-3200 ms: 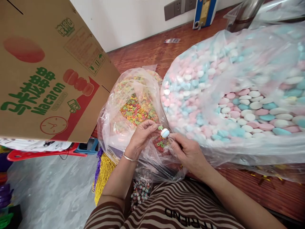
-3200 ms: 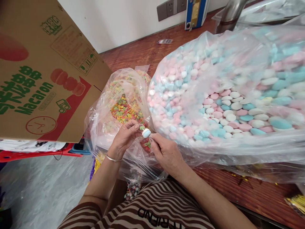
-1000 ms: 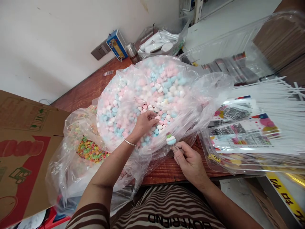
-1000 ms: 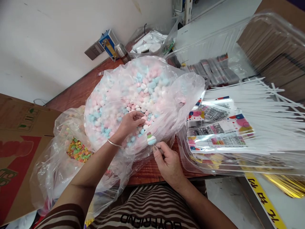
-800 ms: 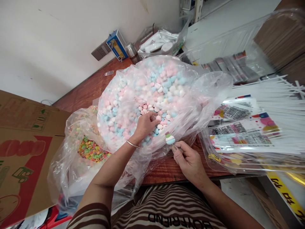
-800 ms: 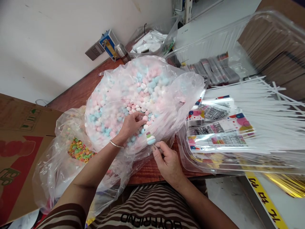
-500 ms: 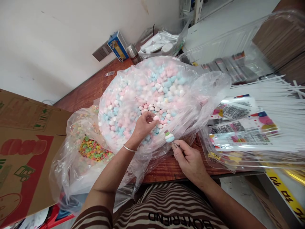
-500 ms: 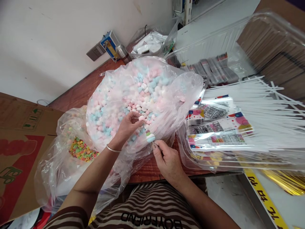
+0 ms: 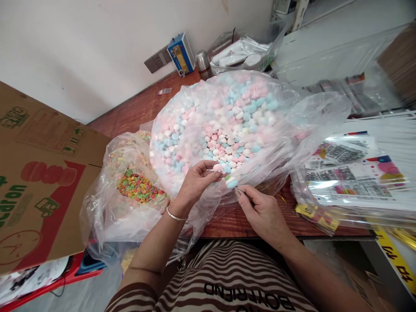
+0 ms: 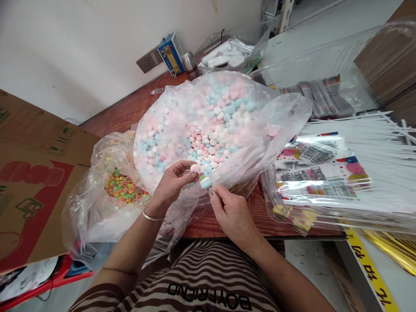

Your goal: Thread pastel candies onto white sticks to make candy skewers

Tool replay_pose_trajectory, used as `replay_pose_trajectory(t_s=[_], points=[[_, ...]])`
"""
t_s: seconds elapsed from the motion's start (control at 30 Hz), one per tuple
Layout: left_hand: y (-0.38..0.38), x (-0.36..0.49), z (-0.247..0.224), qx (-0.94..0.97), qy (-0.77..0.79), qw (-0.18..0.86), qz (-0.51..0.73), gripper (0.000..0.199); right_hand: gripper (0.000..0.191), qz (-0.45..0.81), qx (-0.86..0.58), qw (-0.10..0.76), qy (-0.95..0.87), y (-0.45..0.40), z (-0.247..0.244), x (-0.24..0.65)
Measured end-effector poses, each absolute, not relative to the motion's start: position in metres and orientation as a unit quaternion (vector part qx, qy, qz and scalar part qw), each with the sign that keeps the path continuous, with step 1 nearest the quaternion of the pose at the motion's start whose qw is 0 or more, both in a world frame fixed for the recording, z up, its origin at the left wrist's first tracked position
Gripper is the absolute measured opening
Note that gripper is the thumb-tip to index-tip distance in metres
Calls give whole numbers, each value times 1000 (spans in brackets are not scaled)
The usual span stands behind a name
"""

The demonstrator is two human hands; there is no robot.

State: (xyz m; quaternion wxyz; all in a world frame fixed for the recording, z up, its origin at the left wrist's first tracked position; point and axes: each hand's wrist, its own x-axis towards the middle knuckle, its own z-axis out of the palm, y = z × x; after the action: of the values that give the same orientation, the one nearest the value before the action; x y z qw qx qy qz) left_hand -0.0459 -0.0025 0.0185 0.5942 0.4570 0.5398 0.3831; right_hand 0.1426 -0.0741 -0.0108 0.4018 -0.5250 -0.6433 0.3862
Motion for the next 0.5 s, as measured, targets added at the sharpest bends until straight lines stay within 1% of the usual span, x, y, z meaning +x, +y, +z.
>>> replay_pose_trajectory(t_s=[0.17,0.37,0.5], points=[[-8,-50,19,453,555,572,399,43,28,413,-507,394,-646,-79,-2,138],[-13,-57,17,471,545,565,403,42,27,419,-511,377,-649,-80,-3,134],[-15,-59,14,492,551,548,392,39,26,429,-508,376,-646,-81,-2,132]])
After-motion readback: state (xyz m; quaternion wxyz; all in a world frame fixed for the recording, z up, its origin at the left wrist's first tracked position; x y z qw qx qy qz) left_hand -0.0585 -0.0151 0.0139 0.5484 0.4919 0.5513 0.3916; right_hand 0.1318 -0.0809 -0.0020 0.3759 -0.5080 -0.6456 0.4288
